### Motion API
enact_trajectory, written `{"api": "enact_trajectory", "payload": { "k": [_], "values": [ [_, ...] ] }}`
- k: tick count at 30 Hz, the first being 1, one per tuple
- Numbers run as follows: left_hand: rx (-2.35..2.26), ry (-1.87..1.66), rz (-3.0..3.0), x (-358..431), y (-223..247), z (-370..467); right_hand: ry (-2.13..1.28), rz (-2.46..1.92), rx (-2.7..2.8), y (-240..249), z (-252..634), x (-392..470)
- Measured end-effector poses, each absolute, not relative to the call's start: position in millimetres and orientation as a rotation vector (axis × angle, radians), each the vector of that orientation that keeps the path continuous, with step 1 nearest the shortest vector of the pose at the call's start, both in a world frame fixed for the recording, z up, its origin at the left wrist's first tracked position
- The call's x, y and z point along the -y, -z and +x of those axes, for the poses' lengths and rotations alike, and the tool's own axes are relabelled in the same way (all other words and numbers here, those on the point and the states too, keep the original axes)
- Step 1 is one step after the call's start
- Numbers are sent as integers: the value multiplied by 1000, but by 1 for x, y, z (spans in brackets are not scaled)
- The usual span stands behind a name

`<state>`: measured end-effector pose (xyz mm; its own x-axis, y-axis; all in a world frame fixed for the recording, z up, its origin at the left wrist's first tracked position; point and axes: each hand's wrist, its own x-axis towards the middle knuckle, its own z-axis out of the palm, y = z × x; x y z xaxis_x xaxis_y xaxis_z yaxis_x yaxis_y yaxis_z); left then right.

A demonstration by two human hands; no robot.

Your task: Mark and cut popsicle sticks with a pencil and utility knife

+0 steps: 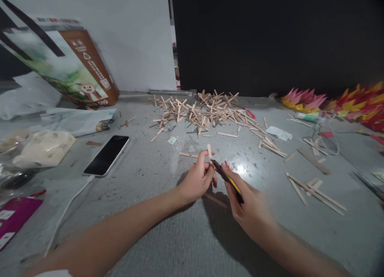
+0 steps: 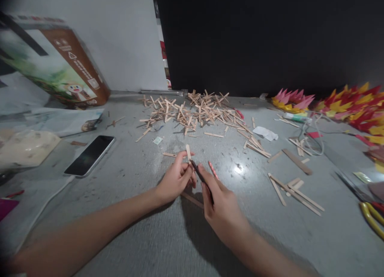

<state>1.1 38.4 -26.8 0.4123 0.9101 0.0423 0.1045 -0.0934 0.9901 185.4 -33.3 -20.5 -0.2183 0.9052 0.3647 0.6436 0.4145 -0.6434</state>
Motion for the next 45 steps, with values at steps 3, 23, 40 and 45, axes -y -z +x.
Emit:
{"api": "enact_trajectory", "payload": {
  "k": [3,23,40,45],
  "values": [
    [-990,-852,1601,-38,25,0,-468,-1328,1952,19,185,34],
    [-1037,-864,1815,-40,38,-2,-446,-1394,1930,7,180,40],
    [-1085,-710,1985,-41,30,-2,-488,-1407,1911,5,183,37],
    [-1023,-781,1955,-40,28,-1,-502,-1411,1911,4,182,38]
  ]
}}
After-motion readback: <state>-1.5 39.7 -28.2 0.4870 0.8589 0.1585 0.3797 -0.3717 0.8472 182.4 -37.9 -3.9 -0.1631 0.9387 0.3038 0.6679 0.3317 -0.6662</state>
